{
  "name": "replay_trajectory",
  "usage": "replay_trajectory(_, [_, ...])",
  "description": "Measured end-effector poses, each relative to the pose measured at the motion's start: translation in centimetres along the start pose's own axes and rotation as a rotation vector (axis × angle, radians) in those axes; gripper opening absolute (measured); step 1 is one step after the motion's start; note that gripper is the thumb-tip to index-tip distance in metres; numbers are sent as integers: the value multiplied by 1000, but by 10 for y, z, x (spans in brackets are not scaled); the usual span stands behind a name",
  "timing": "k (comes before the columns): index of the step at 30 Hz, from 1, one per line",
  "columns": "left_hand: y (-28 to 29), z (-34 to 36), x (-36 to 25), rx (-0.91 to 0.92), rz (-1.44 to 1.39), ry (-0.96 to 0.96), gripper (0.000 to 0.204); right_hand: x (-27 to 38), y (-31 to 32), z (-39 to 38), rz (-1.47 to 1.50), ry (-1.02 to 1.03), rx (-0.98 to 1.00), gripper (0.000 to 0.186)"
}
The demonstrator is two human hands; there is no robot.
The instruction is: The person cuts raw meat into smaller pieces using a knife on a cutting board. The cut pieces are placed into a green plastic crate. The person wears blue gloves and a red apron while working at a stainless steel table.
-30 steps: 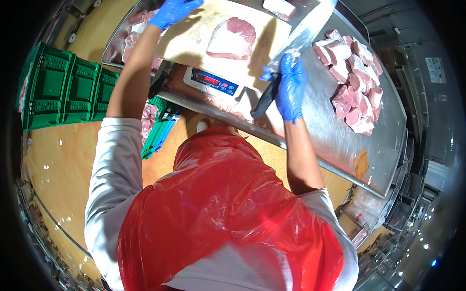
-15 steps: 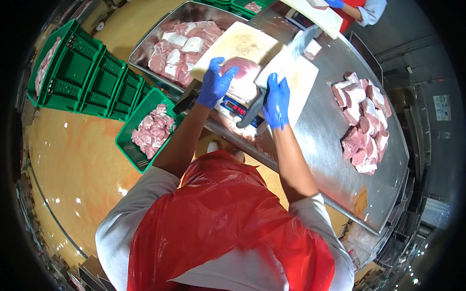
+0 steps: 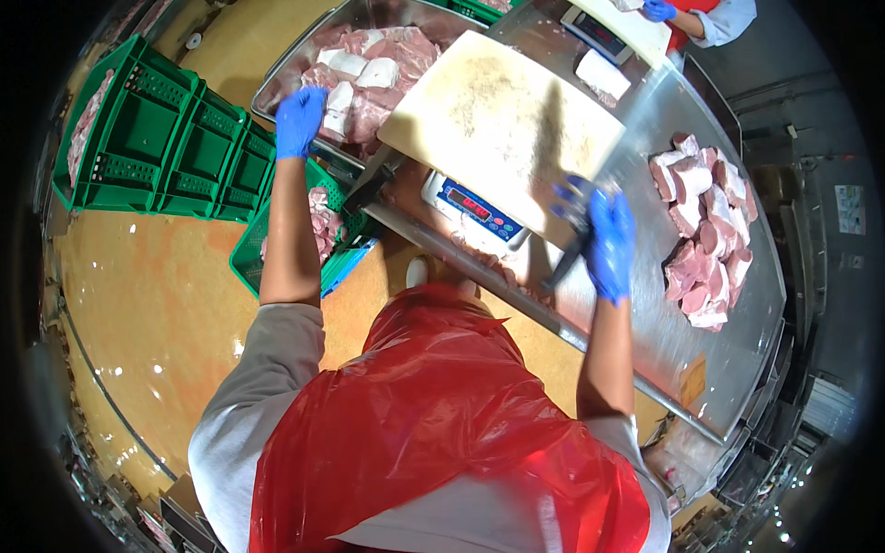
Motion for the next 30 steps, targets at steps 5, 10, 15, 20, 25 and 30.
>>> replay_trajectory(5, [-74,-36,-231,-95,-277,-639,10,-18,147,-140,-89,-40,-515,35])
replay_trajectory(10, [-263,-178,-392,452,-330,-918,30,-47,192,-240,-74,124,-886,26])
replay_trajectory(15, [-517,-275,-410,934,101,-919,69,-99,217,-314,65,19,-1073,23])
replay_trajectory(20, [-713,-351,-428,1017,387,-416,101,-158,240,-422,67,-155,-1232,21])
replay_trajectory(25, [-752,-412,-492,846,722,-259,117,-169,268,-479,187,-195,-1376,23])
replay_trajectory(30, [-776,-365,-468,1009,480,-281,112,-168,301,-500,173,-173,-1371,23])
Point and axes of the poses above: each hand's wrist, its own z-axis towards the middle knuckle, its own y-axis out of the back of the hand, x = y × z, the point moved 3 cm from there along z, towards the middle knuckle, and after that the axes turned 7 degrees about x, right-handed, at the moved point
